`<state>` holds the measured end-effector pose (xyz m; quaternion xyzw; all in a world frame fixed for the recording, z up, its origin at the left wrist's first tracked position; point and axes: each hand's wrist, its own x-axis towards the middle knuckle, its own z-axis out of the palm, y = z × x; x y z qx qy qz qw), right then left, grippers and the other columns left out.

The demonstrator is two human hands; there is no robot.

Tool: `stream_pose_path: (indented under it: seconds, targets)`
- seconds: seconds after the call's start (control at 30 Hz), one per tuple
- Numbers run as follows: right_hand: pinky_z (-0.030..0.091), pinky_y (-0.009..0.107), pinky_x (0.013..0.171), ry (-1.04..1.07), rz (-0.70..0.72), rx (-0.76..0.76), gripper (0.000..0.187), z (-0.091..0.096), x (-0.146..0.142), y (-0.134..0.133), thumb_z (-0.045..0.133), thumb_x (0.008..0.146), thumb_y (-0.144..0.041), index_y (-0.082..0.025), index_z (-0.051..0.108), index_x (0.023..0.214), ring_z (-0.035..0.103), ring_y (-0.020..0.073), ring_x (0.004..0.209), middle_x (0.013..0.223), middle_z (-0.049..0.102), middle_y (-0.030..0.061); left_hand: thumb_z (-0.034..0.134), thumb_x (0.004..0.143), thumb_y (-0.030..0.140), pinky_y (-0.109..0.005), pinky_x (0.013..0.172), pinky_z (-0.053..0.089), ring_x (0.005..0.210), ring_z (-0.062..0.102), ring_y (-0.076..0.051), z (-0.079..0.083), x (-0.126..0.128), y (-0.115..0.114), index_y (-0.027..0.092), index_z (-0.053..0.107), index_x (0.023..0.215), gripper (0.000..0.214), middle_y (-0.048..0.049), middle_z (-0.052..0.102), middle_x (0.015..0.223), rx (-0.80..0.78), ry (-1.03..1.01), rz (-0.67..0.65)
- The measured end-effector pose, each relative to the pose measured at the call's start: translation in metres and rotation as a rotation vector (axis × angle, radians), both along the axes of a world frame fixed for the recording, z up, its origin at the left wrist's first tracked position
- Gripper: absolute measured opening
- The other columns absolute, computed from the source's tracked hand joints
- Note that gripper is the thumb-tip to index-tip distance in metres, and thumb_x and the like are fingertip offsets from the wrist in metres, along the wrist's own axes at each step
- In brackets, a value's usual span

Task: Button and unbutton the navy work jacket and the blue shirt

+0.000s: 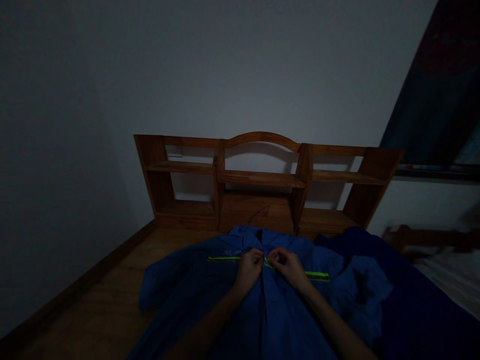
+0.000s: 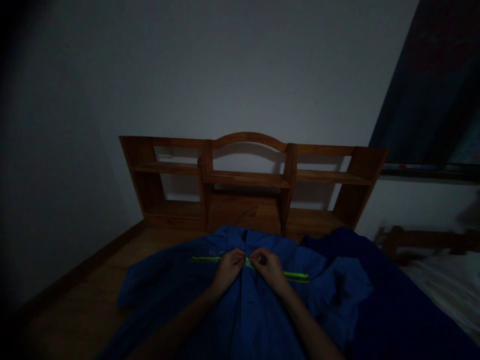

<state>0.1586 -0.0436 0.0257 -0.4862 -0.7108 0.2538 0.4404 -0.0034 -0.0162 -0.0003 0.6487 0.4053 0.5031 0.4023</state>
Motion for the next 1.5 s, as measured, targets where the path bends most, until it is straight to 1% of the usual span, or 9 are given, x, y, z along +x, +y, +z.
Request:
stream_pose_path:
  seconds: [0.1,0.2,0.33,0.6,0.77,0.9,1.2,1.33,1.5]
  targets:
    - [0.044,0.023,0.066,0.000,-0.001,-0.019,0.014,-0.001,-0.001,0.000,0.059,0.078,-0.029,-0.017,0.061,0.085,0.058,0.0135,0.071,0.078,0.064,0.0015,0.052,0.077,0.027,-0.021,0.054,0.039,0.059,0.056,-0.012,-0.001,0.000,0.001,0.013,0.063,0.074,0.018,-0.0007,0.060,0.062,-0.125,-0.072,-0.026]
    - [0.044,0.022,0.064,-0.007,0.014,-0.005,0.013,-0.002,-0.004,-0.001,0.057,0.079,-0.028,-0.017,0.060,0.086,0.058,0.0128,0.069,0.077,0.063,0.0008,0.062,0.072,0.037,-0.021,0.052,0.038,0.058,0.056,-0.013,-0.003,0.001,0.003,0.013,0.064,0.073,0.024,-0.0019,0.062,0.062,-0.158,-0.123,-0.011]
    - [0.043,0.022,0.063,-0.033,0.031,0.021,0.014,-0.002,-0.006,-0.003,0.056,0.080,-0.029,-0.018,0.059,0.087,0.058,0.0125,0.068,0.075,0.062,0.0001,0.068,0.066,0.035,-0.021,0.054,0.040,0.062,0.058,-0.014,-0.007,0.001,0.005,0.013,0.064,0.070,0.022,-0.0038,0.065,0.065,-0.157,-0.156,0.011]
    - [0.044,0.023,0.063,-0.057,0.017,0.026,0.015,-0.006,-0.004,0.001,0.056,0.079,-0.029,-0.017,0.059,0.087,0.058,0.0125,0.068,0.077,0.063,0.0009,0.069,0.058,0.032,-0.019,0.045,0.029,0.045,0.045,-0.007,-0.009,0.002,0.005,0.013,0.060,0.063,0.022,0.0027,0.054,0.051,-0.335,-0.271,0.012]
    - [0.043,0.023,0.063,-0.054,0.019,0.013,0.019,-0.004,-0.005,-0.002,0.053,0.083,-0.034,-0.017,0.059,0.087,0.058,0.0131,0.068,0.076,0.063,0.0016,0.066,0.060,0.027,-0.019,0.045,0.030,0.045,0.044,-0.007,-0.008,0.002,0.003,0.014,0.059,0.063,0.015,0.0036,0.051,0.049,-0.324,-0.269,0.000]
    - [0.043,0.023,0.064,-0.031,0.024,0.015,0.022,-0.003,-0.005,-0.003,0.051,0.084,-0.037,-0.017,0.060,0.087,0.058,0.0134,0.070,0.078,0.064,0.0022,0.065,0.059,0.022,-0.019,0.049,0.035,0.052,0.052,-0.009,-0.010,0.002,0.004,0.014,0.059,0.065,0.012,0.0016,0.057,0.055,-0.276,-0.260,0.003]
    - [0.040,0.022,0.053,0.164,0.014,-0.148,0.037,-0.024,0.003,0.014,0.054,0.078,-0.052,-0.016,0.060,0.082,0.053,0.0122,0.057,0.066,0.058,0.0003,0.064,0.065,0.018,-0.024,0.064,0.046,0.068,0.063,-0.015,-0.011,0.005,0.005,0.015,0.060,0.077,0.014,-0.0023,0.066,0.069,-0.161,-0.106,0.013]
    - [0.038,0.021,0.051,0.242,0.030,-0.185,0.037,-0.027,0.004,0.017,0.058,0.073,-0.052,-0.016,0.059,0.080,0.050,0.0110,0.054,0.063,0.056,-0.0005,0.071,0.061,0.023,-0.023,0.061,0.045,0.066,0.061,-0.014,-0.008,0.004,0.004,0.014,0.059,0.080,0.024,-0.0005,0.062,0.068,-0.147,-0.065,-0.003]
    - [0.034,0.021,0.048,0.327,0.058,-0.252,0.035,-0.021,0.000,0.015,0.061,0.071,-0.050,-0.015,0.060,0.074,0.045,0.0091,0.047,0.053,0.051,-0.0031,0.075,0.058,0.030,-0.022,0.056,0.041,0.060,0.055,-0.012,0.002,0.002,0.001,0.014,0.057,0.074,0.028,0.0021,0.055,0.063,-0.096,-0.011,-0.017]
